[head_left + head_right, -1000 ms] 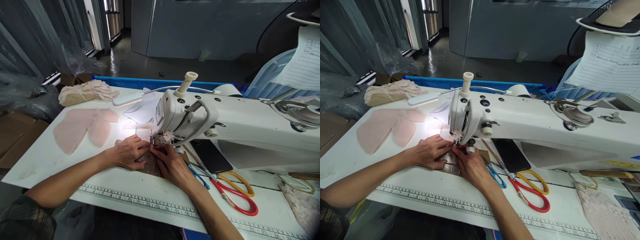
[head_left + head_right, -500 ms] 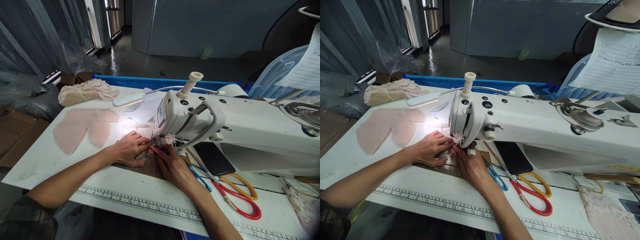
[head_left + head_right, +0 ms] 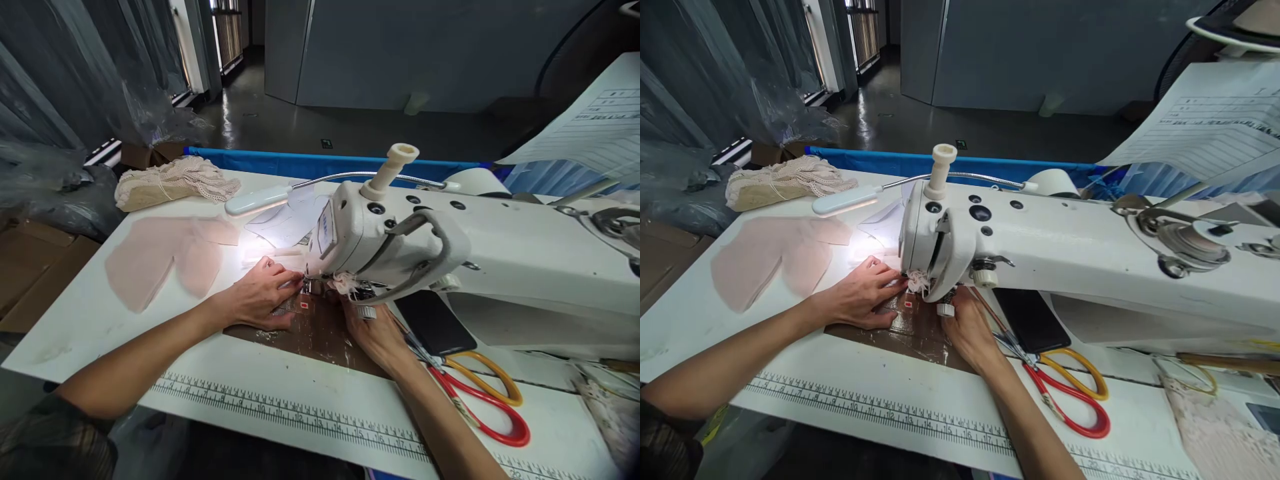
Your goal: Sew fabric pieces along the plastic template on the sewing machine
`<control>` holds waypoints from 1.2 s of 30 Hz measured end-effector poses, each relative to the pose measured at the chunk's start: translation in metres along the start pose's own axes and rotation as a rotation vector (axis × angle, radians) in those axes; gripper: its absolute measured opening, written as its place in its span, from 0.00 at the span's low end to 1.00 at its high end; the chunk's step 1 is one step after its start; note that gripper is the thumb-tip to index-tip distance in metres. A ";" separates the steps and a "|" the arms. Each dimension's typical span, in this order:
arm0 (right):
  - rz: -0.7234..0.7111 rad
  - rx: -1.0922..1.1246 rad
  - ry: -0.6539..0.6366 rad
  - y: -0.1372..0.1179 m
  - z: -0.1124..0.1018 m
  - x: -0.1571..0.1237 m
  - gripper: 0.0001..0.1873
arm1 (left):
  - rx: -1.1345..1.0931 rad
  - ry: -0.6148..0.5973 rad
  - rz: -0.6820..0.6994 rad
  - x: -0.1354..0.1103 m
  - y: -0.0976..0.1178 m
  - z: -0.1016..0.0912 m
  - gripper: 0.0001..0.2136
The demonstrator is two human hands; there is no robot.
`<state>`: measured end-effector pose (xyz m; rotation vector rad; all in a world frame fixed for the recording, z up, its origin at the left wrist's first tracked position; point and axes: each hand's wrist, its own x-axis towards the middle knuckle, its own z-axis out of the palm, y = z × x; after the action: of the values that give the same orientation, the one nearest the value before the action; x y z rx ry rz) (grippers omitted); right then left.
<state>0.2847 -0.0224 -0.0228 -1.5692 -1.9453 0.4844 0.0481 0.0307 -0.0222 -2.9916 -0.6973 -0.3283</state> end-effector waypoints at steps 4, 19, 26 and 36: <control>-0.030 0.054 -0.041 -0.005 0.000 -0.005 0.19 | -0.006 0.006 -0.019 -0.001 0.000 0.003 0.23; -0.137 -0.140 -0.022 0.007 0.017 -0.018 0.19 | -0.080 0.074 -0.435 0.012 -0.009 0.012 0.20; -0.199 -0.232 -0.028 0.010 0.014 -0.017 0.19 | -0.062 -0.026 -0.463 0.062 -0.057 0.006 0.14; -0.621 -0.037 0.064 -0.025 -0.009 -0.027 0.15 | -0.040 0.170 -0.363 0.012 -0.048 -0.009 0.21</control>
<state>0.2748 -0.0557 -0.0064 -0.9043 -2.2544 0.1340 0.0355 0.0784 -0.0110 -2.8142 -1.2236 -0.6103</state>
